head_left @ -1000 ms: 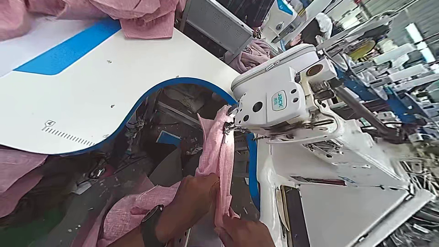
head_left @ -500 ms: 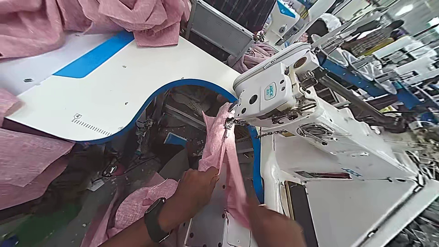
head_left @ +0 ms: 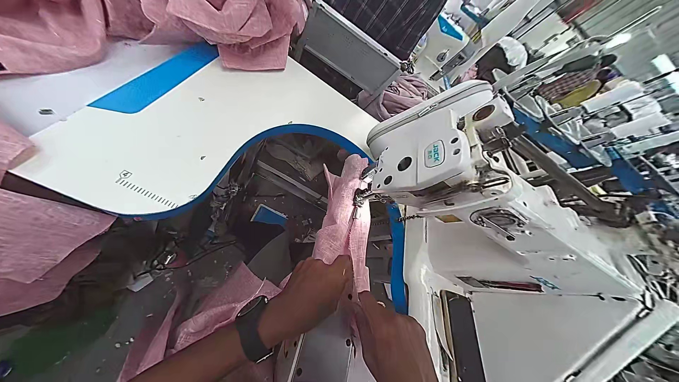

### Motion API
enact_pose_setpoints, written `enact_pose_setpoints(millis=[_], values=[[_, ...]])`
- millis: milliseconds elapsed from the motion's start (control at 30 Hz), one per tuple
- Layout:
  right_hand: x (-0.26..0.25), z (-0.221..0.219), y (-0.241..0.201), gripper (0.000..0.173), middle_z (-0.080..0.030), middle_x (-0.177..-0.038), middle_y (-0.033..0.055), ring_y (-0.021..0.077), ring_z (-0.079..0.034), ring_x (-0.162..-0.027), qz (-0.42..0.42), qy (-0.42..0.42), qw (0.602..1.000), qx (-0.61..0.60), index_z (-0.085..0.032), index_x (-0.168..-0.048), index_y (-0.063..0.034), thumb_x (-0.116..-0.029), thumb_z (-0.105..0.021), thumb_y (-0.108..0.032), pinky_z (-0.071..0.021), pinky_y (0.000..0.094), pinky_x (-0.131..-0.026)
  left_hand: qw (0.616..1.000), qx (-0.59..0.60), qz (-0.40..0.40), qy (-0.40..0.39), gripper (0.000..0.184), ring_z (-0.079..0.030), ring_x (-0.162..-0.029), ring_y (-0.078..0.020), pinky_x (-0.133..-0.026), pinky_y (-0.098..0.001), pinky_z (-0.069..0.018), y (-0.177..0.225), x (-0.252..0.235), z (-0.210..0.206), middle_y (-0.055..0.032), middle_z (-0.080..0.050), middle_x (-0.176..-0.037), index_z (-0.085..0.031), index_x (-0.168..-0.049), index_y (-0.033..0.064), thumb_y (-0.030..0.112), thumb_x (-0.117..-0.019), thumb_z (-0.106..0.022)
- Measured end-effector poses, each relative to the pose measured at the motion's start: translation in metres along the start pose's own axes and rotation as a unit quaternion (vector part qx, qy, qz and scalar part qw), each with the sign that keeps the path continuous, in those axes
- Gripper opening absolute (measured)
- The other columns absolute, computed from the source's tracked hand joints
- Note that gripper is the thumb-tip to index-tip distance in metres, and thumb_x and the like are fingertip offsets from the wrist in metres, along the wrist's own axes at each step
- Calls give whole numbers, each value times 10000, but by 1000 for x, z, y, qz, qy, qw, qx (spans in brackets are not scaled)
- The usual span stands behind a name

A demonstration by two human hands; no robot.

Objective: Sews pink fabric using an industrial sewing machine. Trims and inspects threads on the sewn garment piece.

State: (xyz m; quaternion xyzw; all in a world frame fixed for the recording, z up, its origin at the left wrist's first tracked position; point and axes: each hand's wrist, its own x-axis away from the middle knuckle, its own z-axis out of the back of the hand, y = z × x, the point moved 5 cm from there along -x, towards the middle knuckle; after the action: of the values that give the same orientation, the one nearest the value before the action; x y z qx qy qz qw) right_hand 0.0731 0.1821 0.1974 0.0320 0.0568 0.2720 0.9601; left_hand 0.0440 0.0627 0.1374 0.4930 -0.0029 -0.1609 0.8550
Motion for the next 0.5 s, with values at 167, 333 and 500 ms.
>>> enact_pose_setpoints(millis=[167, 333, 500], values=[[-6, -12, 4, 254, -536, -506, 75, 272, -598, -431, 3, -11, 999, -46, -660, -787, -34, -934, -544, -205, -427, 414, -379, 998, 53, 16, -7, 256, -640, -600, -349, -585, -502, -485, -6, 3, -1, -161, -605, -637, -672, -1078, -20, 161, -1034, -497], [-4, 0, 57, 397, -566, -542, 101, 263, -594, -480, -133, 58, 983, -115, -683, -814, 20, -1010, -511, -280, -453, 464, -455, 986, 113, 110, 51, 404, -694, -854, -342, -804, -551, -545, -30, -31, 25, -190, -699, -904, -646, -1232, -24, 305, -1066, -481], [-14, -57, 129, 361, -690, -922, 325, 526, -676, -932, -257, -121, 953, -105, -694, -1035, 104, -1066, -501, -199, -465, 713, -797, 991, 116, 74, 0, 382, -646, -978, -335, -919, -515, -492, -72, -114, 13, -219, -658, -988, -607, -1151, -68, 270, -1102, -437]])
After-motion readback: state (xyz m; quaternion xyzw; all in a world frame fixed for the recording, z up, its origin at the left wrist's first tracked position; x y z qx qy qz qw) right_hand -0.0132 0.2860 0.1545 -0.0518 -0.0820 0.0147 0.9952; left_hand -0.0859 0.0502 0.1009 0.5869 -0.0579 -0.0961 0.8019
